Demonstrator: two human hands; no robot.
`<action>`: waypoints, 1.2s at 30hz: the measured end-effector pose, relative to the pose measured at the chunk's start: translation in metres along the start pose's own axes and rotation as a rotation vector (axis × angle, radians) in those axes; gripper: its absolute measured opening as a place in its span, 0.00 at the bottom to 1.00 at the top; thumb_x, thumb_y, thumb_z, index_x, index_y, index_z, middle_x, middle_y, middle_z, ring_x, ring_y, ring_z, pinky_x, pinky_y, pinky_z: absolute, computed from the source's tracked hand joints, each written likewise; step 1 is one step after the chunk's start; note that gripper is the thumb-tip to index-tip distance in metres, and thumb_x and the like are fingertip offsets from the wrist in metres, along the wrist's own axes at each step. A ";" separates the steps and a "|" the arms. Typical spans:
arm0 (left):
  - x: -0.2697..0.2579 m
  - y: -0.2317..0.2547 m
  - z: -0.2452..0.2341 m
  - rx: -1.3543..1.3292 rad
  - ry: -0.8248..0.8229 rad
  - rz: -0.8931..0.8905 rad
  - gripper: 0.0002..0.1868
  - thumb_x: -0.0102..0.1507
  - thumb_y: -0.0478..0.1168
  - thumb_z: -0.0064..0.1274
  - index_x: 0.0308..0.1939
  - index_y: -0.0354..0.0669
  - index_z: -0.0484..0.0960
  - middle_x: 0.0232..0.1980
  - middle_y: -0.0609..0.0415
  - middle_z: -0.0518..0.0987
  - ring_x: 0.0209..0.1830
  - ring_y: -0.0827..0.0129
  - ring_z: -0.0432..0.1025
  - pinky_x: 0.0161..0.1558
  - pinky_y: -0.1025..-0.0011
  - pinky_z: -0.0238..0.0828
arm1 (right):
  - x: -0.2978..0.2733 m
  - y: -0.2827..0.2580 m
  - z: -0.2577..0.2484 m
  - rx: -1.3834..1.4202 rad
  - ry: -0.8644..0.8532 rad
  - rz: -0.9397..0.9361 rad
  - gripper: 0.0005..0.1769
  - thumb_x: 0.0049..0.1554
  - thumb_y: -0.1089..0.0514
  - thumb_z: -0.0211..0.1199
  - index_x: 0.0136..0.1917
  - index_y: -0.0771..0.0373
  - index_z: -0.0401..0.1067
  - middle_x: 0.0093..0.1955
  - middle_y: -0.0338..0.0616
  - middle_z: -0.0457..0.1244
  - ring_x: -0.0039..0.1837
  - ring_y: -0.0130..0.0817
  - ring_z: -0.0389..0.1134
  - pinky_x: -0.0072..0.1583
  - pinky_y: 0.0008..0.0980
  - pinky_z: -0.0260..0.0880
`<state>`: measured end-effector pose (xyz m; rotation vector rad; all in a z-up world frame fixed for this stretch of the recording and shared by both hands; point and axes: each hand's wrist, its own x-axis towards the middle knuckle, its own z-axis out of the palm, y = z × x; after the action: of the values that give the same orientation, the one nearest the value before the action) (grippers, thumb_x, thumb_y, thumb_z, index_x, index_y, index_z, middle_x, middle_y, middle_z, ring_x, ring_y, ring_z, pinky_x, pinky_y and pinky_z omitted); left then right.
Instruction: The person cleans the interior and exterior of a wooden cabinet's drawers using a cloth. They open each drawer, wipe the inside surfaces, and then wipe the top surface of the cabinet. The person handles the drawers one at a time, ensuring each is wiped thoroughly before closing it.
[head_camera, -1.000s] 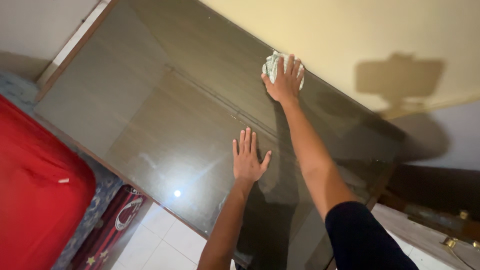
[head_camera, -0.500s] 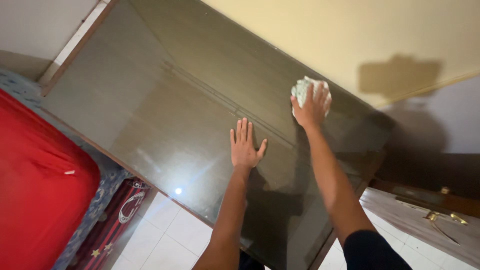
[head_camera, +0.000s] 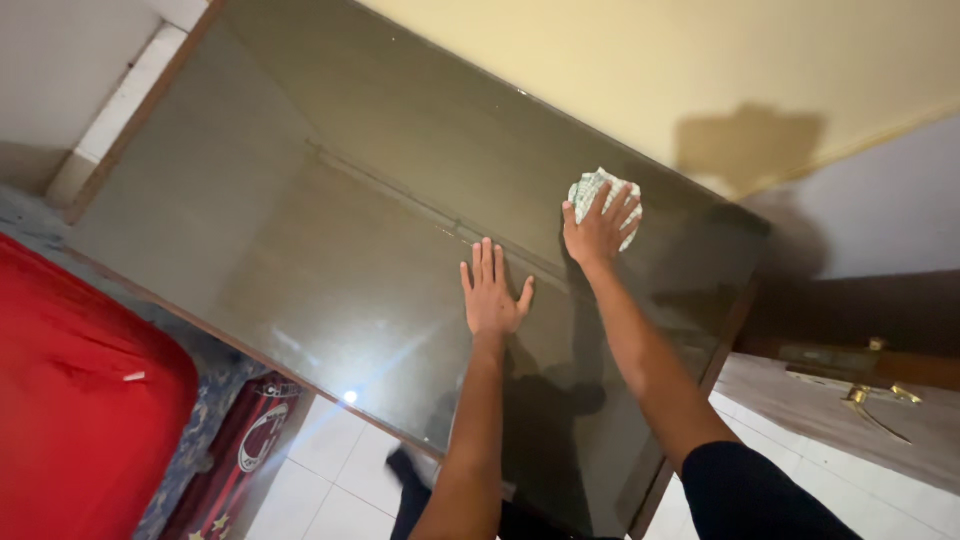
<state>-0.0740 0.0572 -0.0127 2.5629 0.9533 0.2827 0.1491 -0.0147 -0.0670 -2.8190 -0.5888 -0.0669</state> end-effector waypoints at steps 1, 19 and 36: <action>0.000 -0.001 -0.001 -0.005 -0.001 0.005 0.46 0.65 0.65 0.45 0.77 0.34 0.60 0.83 0.46 0.52 0.84 0.56 0.41 0.79 0.47 0.34 | -0.001 0.000 -0.004 0.010 -0.001 -0.016 0.52 0.62 0.30 0.55 0.83 0.68 0.47 0.85 0.69 0.33 0.85 0.68 0.30 0.78 0.68 0.28; -0.005 -0.007 -0.001 0.040 -0.076 0.030 0.45 0.69 0.64 0.36 0.79 0.33 0.54 0.84 0.41 0.47 0.85 0.53 0.37 0.79 0.47 0.31 | -0.207 0.115 -0.085 -0.092 0.025 -0.178 0.46 0.59 0.37 0.60 0.79 0.66 0.53 0.83 0.70 0.43 0.83 0.70 0.42 0.77 0.70 0.42; 0.130 -0.235 -0.047 -0.216 0.036 0.333 0.29 0.67 0.50 0.51 0.70 0.40 0.72 0.59 0.43 0.76 0.60 0.48 0.67 0.63 0.47 0.59 | -0.027 -0.186 0.057 0.014 0.101 0.387 0.49 0.65 0.31 0.52 0.80 0.70 0.45 0.81 0.75 0.33 0.80 0.73 0.27 0.72 0.73 0.25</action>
<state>-0.1283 0.3197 -0.0630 2.5098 0.4721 0.4972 0.0497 0.1541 -0.0792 -2.8402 -0.0170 -0.1287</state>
